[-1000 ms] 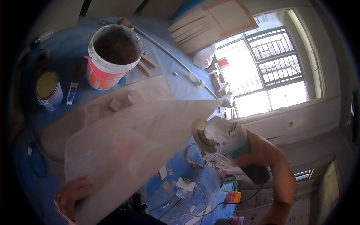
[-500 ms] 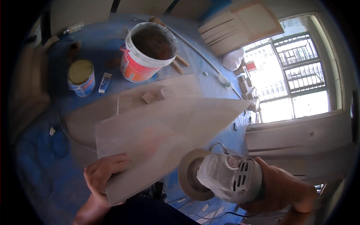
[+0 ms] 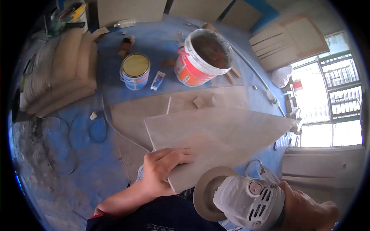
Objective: The person uses an angle grinder to smooth and shape the edges of large ceramic tiles, occasionally picking them up to sand the sides before walking the finished tile across the room.
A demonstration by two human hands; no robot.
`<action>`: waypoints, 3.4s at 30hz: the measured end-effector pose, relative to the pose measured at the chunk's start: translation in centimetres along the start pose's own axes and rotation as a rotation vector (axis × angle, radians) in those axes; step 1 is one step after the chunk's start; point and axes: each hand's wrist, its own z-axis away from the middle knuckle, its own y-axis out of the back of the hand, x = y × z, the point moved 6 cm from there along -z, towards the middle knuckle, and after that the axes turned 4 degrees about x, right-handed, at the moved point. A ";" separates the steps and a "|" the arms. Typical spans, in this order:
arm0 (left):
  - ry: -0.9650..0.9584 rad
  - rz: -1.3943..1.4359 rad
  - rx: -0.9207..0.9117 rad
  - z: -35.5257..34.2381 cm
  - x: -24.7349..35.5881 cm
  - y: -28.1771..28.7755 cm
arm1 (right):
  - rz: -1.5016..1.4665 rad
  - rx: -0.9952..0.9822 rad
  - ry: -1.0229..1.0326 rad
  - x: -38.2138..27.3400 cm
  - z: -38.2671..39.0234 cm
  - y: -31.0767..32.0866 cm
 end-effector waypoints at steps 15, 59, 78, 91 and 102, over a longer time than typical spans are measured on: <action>-0.045 0.069 0.051 0.1 0.4 0.0 | 0.027 -0.010 0.111 -1.8 -1.2 -1.4; -0.022 0.048 0.023 0.2 0.7 0.2 | 0.044 -0.103 0.126 -0.5 -0.2 -0.9; 0.023 -0.098 0.038 0.6 0.8 0.6 | -0.176 0.062 -0.241 8.5 -2.4 2.6; 0.081 0.015 0.081 0.9 -0.7 -1.7 | -0.129 0.230 -0.275 15.4 -0.3 6.6; 0.098 -0.114 0.135 1.2 -0.2 -0.6 | -0.212 0.192 -0.231 21.0 -2.4 8.2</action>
